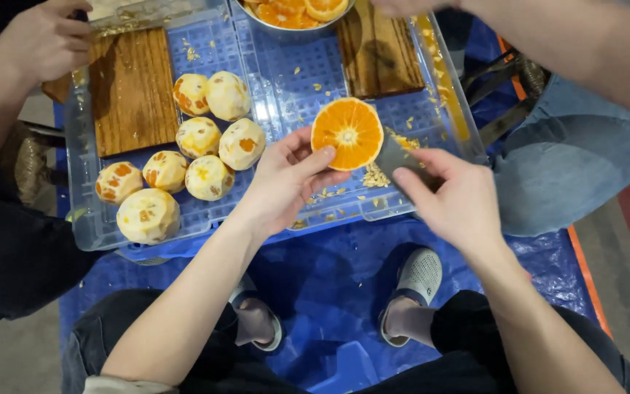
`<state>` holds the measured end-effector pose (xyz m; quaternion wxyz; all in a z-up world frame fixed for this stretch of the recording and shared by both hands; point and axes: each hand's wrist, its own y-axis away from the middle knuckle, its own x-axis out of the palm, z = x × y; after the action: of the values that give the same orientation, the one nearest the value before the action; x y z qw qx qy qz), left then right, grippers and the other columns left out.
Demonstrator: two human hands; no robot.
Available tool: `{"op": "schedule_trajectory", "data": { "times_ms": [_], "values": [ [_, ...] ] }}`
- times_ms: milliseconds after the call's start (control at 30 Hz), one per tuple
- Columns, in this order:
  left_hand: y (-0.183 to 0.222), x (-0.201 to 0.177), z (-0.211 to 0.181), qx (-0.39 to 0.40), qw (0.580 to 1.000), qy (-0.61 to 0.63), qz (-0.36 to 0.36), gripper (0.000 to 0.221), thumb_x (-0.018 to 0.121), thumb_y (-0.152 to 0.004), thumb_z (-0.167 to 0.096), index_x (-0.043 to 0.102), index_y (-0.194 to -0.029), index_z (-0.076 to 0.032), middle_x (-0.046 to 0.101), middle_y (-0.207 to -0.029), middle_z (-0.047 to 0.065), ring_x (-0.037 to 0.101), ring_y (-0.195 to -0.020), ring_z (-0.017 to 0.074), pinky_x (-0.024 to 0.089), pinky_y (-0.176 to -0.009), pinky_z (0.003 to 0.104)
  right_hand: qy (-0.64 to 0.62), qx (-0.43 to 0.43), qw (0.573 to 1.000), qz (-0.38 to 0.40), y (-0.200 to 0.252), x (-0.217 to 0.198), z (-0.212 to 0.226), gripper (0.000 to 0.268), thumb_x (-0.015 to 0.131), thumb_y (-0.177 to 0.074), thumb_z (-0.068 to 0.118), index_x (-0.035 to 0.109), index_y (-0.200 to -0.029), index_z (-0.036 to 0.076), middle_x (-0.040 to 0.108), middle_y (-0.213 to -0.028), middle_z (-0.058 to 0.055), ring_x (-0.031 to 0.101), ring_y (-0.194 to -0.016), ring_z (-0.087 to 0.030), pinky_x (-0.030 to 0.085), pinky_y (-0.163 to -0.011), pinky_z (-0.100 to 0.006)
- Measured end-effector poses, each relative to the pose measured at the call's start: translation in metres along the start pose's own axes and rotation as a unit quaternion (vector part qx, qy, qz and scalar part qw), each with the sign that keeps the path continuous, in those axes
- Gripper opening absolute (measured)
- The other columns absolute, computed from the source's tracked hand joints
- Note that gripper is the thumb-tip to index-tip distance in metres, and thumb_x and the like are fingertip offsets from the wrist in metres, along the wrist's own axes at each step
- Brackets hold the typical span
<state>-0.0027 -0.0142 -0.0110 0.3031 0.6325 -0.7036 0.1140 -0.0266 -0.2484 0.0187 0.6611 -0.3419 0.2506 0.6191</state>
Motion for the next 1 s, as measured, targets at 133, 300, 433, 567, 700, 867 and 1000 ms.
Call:
{"op": "schedule_trajectory", "data": {
  "times_ms": [133, 300, 433, 567, 700, 867, 1000],
  "values": [
    [0.001, -0.004, -0.007, 0.01, 1.0, 0.01, 0.004, 0.053, 0.071, -0.094, -0.004, 0.049, -0.14, 0.009, 0.057, -0.117, 0.02, 0.074, -0.103, 0.0342, 0.067, -0.086, 0.041, -0.014, 0.021, 1.0, -0.018, -0.006, -0.004, -0.011, 0.033, 0.09, -0.088, 0.032, 0.079, -0.113, 0.013, 0.076, -0.082, -0.01, 0.075, -0.082, -0.024, 0.059, -0.071, -0.034],
    [0.0, -0.006, -0.014, 0.032, 0.999, 0.033, 0.003, 0.056, 0.069, -0.094, 0.001, 0.044, -0.144, 0.01, 0.051, -0.124, 0.02, 0.068, -0.115, 0.0374, 0.063, -0.096, 0.045, -0.121, 0.023, 0.992, -0.04, -0.007, -0.003, -0.019, 0.03, 0.087, -0.092, 0.017, 0.076, -0.119, 0.009, 0.075, -0.09, -0.01, 0.07, -0.085, -0.013, 0.058, -0.076, -0.029],
    [-0.002, -0.011, -0.019, 0.027, 0.998, 0.051, 0.018, 0.054, 0.062, -0.093, 0.006, 0.044, -0.144, 0.005, 0.061, -0.127, 0.02, 0.068, -0.102, 0.025, 0.06, -0.091, 0.032, -0.124, -0.043, 0.991, 0.022, -0.005, -0.016, 0.002, 0.03, 0.074, -0.093, 0.001, 0.07, -0.12, -0.01, 0.072, -0.087, -0.011, 0.06, -0.067, -0.013, 0.048, -0.062, -0.022],
    [-0.002, -0.008, -0.023, 0.006, 0.998, 0.062, 0.013, 0.055, 0.063, -0.093, 0.003, 0.044, -0.145, 0.003, 0.059, -0.128, 0.021, 0.067, -0.109, 0.0272, 0.06, -0.096, 0.034, -0.109, -0.048, 0.993, 0.016, -0.005, -0.01, -0.004, 0.032, 0.08, -0.09, 0.007, 0.072, -0.116, -0.01, 0.067, -0.08, -0.008, 0.055, -0.065, -0.012, 0.046, -0.06, -0.023],
    [-0.001, -0.008, -0.024, -0.014, 0.994, 0.103, 0.02, 0.06, 0.064, -0.092, 0.004, 0.041, -0.148, 0.005, 0.058, -0.127, 0.025, 0.068, -0.11, 0.0308, 0.059, -0.098, 0.035, -0.116, -0.036, 0.992, 0.032, -0.006, -0.01, -0.004, 0.032, 0.078, -0.09, 0.007, 0.072, -0.117, -0.009, 0.069, -0.08, -0.008, 0.055, -0.065, -0.012, 0.046, -0.06, -0.022],
    [-0.002, -0.014, -0.02, -0.012, 0.992, 0.114, 0.044, 0.057, 0.064, -0.092, 0.006, 0.043, -0.145, 0.005, 0.061, -0.125, 0.027, 0.069, -0.109, 0.032, 0.06, -0.098, 0.035, -0.133, -0.023, 0.99, 0.039, -0.006, -0.008, -0.01, 0.032, 0.078, -0.09, 0.007, 0.071, -0.116, -0.009, 0.068, -0.079, -0.007, 0.054, -0.064, -0.011, 0.045, -0.058, -0.022],
    [-0.003, -0.017, -0.018, -0.014, 0.99, 0.129, 0.061, 0.057, 0.062, -0.093, 0.008, 0.041, -0.146, 0.005, 0.06, -0.127, 0.027, 0.069, -0.11, 0.0326, 0.061, -0.096, 0.034, -0.144, -0.012, 0.988, 0.046, -0.006, -0.008, -0.005, 0.032, 0.078, -0.089, 0.007, 0.071, -0.116, -0.009, 0.071, -0.082, -0.008, 0.057, -0.065, -0.011, 0.047, -0.059, -0.021]
  ]
}}
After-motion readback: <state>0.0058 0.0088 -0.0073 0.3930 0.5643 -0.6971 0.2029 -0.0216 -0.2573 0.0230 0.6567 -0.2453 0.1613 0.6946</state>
